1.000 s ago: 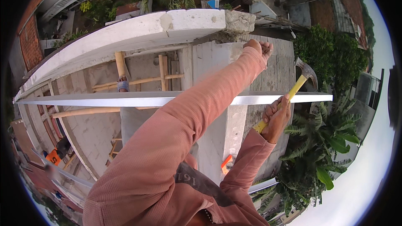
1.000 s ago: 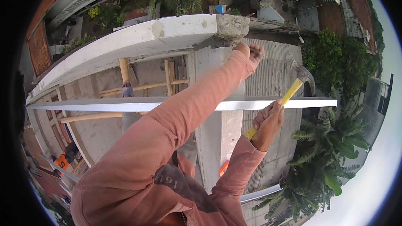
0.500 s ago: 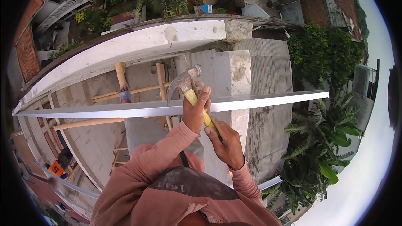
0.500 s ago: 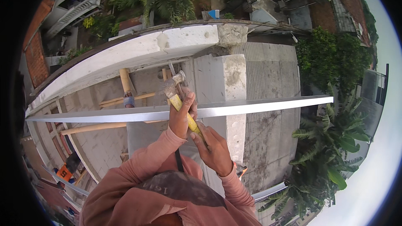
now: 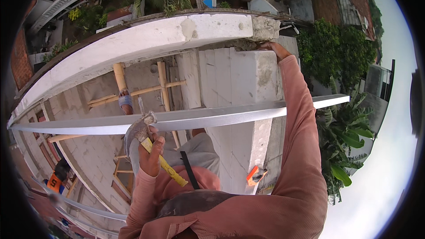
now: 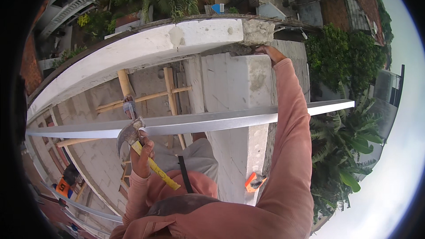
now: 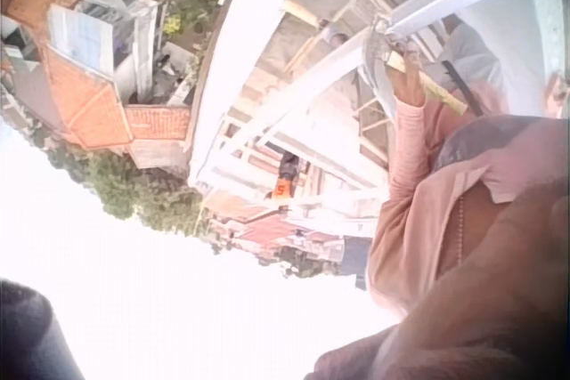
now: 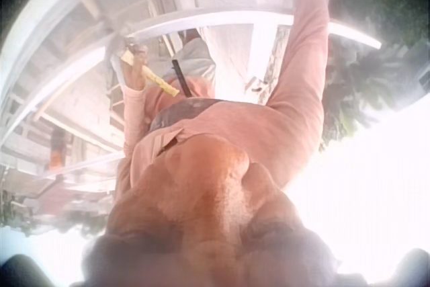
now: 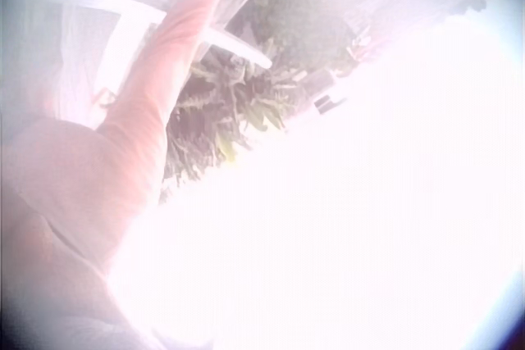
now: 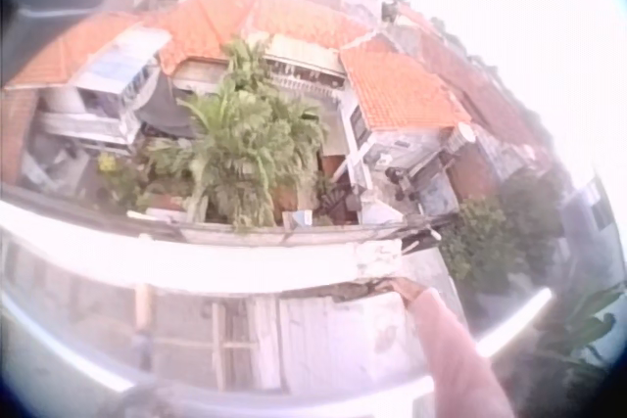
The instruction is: The person installs a metal trim piece along the edge of a wall, using a hammer to secure a metal rod into a pre-drilled hole in the concrete to hold the trim in place.
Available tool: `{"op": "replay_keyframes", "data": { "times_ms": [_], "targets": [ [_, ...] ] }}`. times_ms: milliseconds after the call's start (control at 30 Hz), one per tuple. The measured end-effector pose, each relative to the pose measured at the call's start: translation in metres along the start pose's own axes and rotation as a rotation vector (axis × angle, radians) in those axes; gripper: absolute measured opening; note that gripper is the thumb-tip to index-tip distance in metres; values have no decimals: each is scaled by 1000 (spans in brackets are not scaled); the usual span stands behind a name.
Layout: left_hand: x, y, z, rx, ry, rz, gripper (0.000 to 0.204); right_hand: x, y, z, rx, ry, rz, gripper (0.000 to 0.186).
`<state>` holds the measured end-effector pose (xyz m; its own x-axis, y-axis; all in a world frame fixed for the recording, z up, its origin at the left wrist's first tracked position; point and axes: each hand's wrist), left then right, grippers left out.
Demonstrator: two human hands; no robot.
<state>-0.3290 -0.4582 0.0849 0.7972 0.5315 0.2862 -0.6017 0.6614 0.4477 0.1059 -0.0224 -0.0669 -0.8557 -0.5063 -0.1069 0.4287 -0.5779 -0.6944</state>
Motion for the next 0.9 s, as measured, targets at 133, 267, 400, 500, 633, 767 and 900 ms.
{"op": "replay_keyframes", "data": {
  "times_ms": [133,267,400,500,633,767,900],
  "targets": [
    [-14,-15,2,-8,74,23,30,75,-65,42,11,-154,-160,42],
    [-6,-10,3,-17,18,42,31,45,-49,50,-146,-76,-373,37],
    [-1,-6,5,1,1,-62,37,33,-32,30,-88,42,-150,35],
    [-4,-6,6,-32,16,-67,38,45,-57,12,-13,-103,377,39],
    [-12,-12,7,-35,40,-31,38,103,-98,13,-96,-308,1066,54],
    [-22,-15,4,-24,48,-60,38,141,-106,15,76,-341,1187,74],
    [-22,-11,5,52,26,-45,37,161,-134,54,-122,-512,1186,76]
  ]
}}
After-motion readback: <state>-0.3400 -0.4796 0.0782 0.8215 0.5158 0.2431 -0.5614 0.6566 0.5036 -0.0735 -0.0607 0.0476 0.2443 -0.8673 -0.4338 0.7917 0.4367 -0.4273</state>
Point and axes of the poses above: each hand's wrist, its own z-axis away from the middle knuckle, its own x-axis out of the palm, y = z × x, and after that the axes turned 15 degrees about -x, right-handed
